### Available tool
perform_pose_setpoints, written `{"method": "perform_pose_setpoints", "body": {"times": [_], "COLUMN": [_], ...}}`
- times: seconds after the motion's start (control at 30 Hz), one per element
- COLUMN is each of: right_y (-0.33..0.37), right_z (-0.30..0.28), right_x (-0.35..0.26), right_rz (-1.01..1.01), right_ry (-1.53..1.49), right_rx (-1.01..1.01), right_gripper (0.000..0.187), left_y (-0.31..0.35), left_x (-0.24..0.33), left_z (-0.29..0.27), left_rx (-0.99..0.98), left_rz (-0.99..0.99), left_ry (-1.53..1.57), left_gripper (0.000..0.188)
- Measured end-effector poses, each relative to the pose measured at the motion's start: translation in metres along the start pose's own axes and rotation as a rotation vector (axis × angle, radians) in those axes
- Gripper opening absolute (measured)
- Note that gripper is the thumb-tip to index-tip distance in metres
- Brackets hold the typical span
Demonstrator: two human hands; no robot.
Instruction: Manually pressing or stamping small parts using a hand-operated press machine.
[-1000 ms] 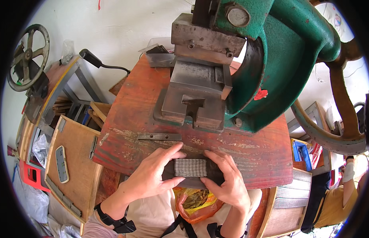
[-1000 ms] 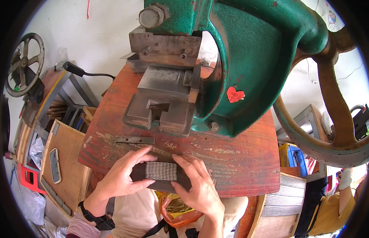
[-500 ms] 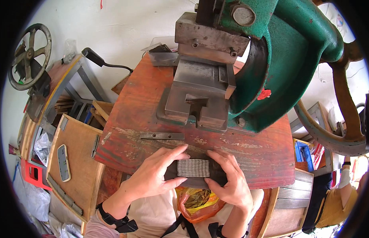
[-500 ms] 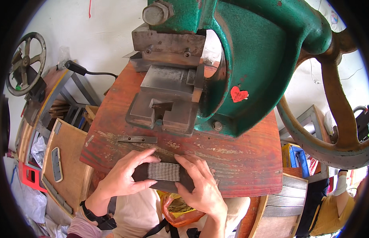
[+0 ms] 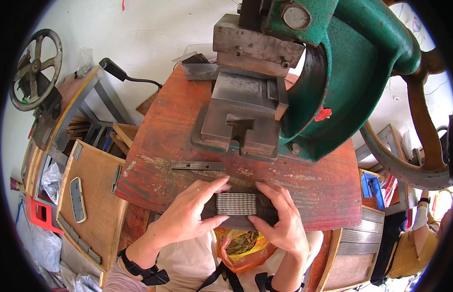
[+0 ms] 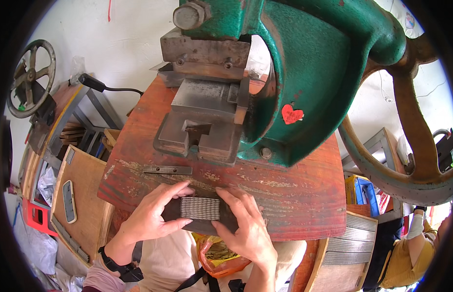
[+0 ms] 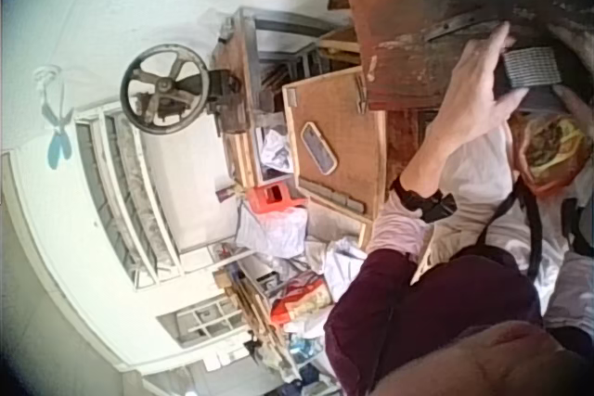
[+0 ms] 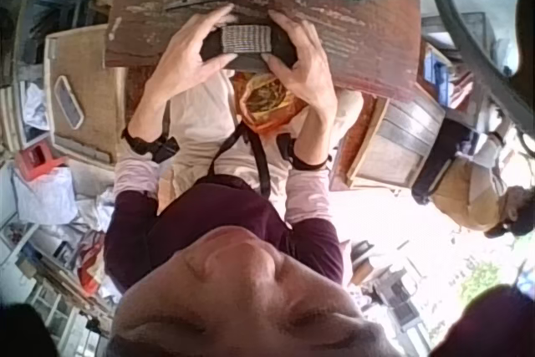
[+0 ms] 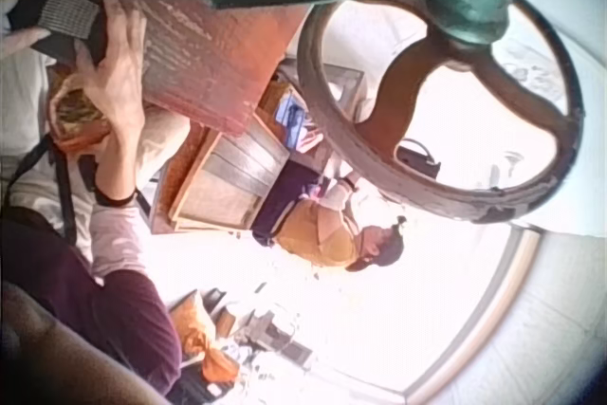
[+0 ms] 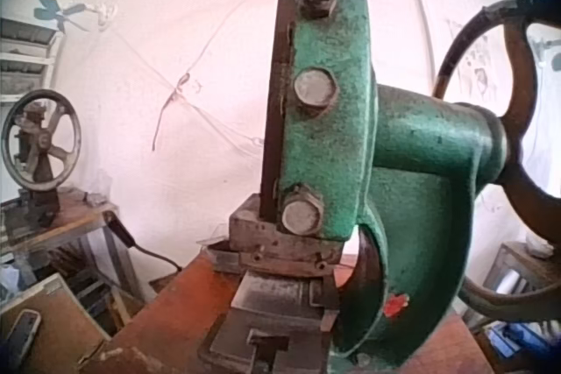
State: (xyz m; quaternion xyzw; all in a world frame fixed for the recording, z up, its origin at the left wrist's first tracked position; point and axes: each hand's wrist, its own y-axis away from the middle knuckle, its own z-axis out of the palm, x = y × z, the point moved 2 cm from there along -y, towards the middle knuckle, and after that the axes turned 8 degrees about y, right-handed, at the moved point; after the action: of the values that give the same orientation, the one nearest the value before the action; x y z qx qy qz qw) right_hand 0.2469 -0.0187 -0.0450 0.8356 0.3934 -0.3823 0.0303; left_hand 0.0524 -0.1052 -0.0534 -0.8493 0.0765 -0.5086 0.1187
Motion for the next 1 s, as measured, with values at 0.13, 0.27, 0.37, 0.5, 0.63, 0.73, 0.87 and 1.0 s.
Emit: {"method": "perform_pose_setpoints", "body": {"times": [0.13, 0.27, 0.37, 0.5, 0.63, 0.73, 0.87, 1.0], "right_y": [-0.001, -0.002, -0.002, -0.001, -0.001, -0.001, 0.000, -0.018], "right_z": [-0.002, 0.001, 0.003, 0.004, 0.007, 0.008, 0.003, -0.022], "right_x": [-0.001, -0.002, -0.001, -0.002, -0.006, -0.009, -0.013, -0.022], "right_rz": [-0.002, -0.025, -0.038, -0.079, -0.115, -0.110, -0.082, -0.192], "right_ry": [0.003, 0.067, 0.074, 0.093, 0.148, 0.131, 0.079, 0.073], "right_rx": [-0.015, 0.025, 0.018, 0.039, 0.059, 0.033, 0.012, 0.147], "right_gripper": [0.064, 0.063, 0.061, 0.057, 0.056, 0.056, 0.060, 0.071], "left_y": [-0.001, -0.002, -0.001, 0.000, -0.004, -0.004, -0.004, -0.025], "left_x": [0.001, 0.006, 0.007, 0.004, 0.003, -0.001, -0.001, 0.026], "left_z": [-0.001, 0.001, 0.002, 0.006, 0.003, 0.000, -0.004, -0.022], "left_rx": [-0.012, -0.002, 0.009, 0.019, -0.011, -0.057, -0.063, 0.064], "left_rz": [-0.005, -0.006, -0.016, 0.025, 0.045, 0.034, 0.167, 0.327], "left_ry": [0.009, -0.026, -0.043, -0.072, -0.048, -0.092, -0.085, -0.057], "left_gripper": [0.079, 0.078, 0.077, 0.074, 0.072, 0.071, 0.070, 0.074]}}
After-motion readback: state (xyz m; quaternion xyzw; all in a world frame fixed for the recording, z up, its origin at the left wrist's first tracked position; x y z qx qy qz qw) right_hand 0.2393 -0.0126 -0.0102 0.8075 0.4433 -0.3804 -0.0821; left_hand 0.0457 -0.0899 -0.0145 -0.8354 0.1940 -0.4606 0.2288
